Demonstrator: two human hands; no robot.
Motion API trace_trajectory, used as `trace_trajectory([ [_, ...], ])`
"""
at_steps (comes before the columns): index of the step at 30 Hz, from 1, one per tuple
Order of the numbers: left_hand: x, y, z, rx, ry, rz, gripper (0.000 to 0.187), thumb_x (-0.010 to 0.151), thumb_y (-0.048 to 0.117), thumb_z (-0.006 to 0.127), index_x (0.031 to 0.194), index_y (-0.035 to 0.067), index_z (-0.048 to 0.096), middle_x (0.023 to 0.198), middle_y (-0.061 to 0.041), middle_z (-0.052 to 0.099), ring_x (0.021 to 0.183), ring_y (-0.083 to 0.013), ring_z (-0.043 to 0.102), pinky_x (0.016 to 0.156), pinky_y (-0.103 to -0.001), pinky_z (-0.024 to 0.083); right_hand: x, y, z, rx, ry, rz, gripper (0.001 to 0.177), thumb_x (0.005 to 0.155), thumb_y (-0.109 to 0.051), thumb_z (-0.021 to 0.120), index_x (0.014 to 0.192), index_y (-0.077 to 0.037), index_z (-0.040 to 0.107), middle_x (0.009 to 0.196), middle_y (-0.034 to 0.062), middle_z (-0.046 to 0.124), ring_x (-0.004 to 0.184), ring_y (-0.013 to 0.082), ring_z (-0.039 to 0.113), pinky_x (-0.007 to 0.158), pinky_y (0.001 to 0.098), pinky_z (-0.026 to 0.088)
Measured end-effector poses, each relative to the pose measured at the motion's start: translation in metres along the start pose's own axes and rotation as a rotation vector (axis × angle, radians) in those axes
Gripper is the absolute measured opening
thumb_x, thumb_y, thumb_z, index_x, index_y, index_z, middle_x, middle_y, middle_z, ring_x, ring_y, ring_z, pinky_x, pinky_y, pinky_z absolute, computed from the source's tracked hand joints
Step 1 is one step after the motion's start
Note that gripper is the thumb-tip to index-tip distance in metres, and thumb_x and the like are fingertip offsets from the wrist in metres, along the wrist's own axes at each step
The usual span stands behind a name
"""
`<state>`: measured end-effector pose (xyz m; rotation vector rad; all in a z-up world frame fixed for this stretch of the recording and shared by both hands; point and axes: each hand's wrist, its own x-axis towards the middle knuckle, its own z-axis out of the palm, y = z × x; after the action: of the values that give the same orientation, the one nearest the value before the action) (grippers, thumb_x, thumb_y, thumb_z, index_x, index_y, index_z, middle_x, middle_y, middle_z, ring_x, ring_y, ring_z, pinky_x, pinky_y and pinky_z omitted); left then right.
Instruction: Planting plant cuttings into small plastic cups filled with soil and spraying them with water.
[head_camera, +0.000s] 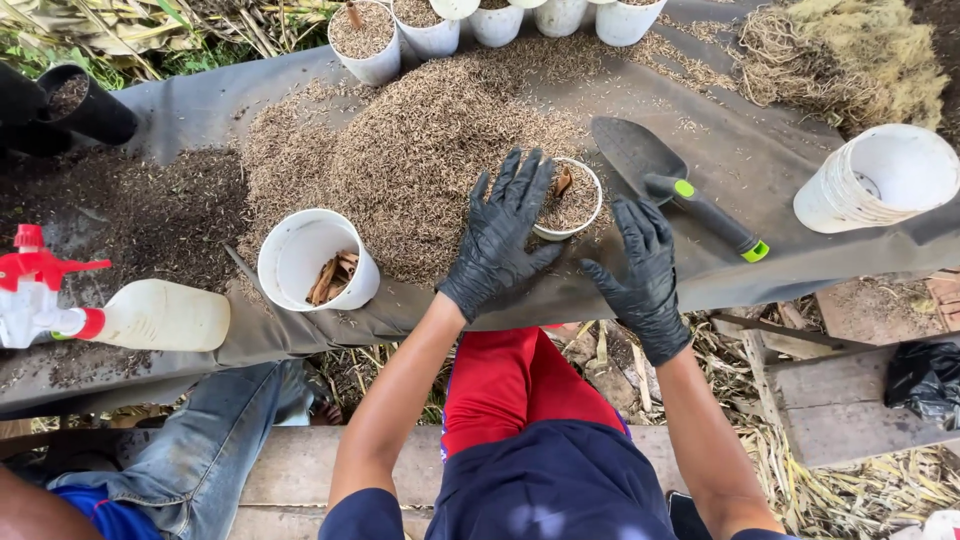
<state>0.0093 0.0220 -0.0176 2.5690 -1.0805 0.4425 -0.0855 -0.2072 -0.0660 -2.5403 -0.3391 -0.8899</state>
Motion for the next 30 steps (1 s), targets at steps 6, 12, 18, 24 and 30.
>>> trace_trajectory([
  [6, -0.007, -0.004, 0.011, -0.484, 0.249, -0.05, 0.117, 0.076, 0.055, 0.082, 0.164, 0.005, 0.022, 0.162, -0.027, 0.033, 0.15, -0.0491, 0.035, 0.123, -0.057, 0.033, 0.013, 0.012, -0.011, 0.027, -0.012, 0.063, 0.085, 0.094, -0.052, 0.071, 0.16, -0.007, 0.041, 0.144, 0.0214, 0.051, 0.136, 0.0431, 0.048, 0.116, 0.0565, 0.032],
  [12, -0.002, 0.009, 0.007, -0.586, 0.228, -0.228, 0.128, 0.073, 0.056, 0.089, 0.166, 0.008, 0.014, 0.155, -0.029, 0.038, 0.143, -0.0514, 0.041, 0.121, -0.058, 0.036, 0.041, -0.002, -0.002, 0.142, 0.056, 0.027, 0.091, 0.09, -0.037, 0.083, 0.158, 0.003, 0.037, 0.135, 0.0192, 0.065, 0.122, 0.0413, 0.061, 0.105, 0.0524, 0.046],
  [18, -0.001, 0.008, 0.024, -0.627, 0.177, -0.269, 0.13, 0.071, 0.065, 0.085, 0.167, 0.017, 0.013, 0.144, -0.024, 0.05, 0.135, -0.0469, 0.052, 0.114, -0.055, 0.043, 0.037, -0.004, 0.011, 0.052, 0.083, -0.024, 0.083, 0.088, -0.026, 0.081, 0.154, 0.007, 0.044, 0.126, 0.0224, 0.068, 0.114, 0.0431, 0.064, 0.101, 0.0535, 0.047],
  [24, -0.01, 0.022, -0.001, -0.697, 0.401, -0.244, 0.114, 0.077, 0.054, 0.087, 0.166, 0.016, 0.025, 0.145, -0.022, 0.048, 0.136, -0.0431, 0.051, 0.118, -0.05, 0.042, 0.055, -0.06, -0.011, 0.297, 0.082, 0.182, 0.069, 0.091, -0.017, 0.079, 0.15, 0.002, 0.048, 0.128, 0.0251, 0.065, 0.113, 0.0467, 0.064, 0.097, 0.0571, 0.052],
  [30, -0.015, 0.014, -0.029, -0.584, 0.455, -0.251, 0.118, 0.073, 0.046, 0.09, 0.164, 0.011, 0.024, 0.14, -0.027, 0.049, 0.129, -0.0474, 0.057, 0.112, -0.056, 0.048, 0.046, -0.066, 0.008, 0.467, 0.036, 0.251, 0.082, 0.088, -0.019, 0.084, 0.157, -0.004, 0.041, 0.126, 0.0201, 0.067, 0.105, 0.0406, 0.069, 0.092, 0.0544, 0.056],
])
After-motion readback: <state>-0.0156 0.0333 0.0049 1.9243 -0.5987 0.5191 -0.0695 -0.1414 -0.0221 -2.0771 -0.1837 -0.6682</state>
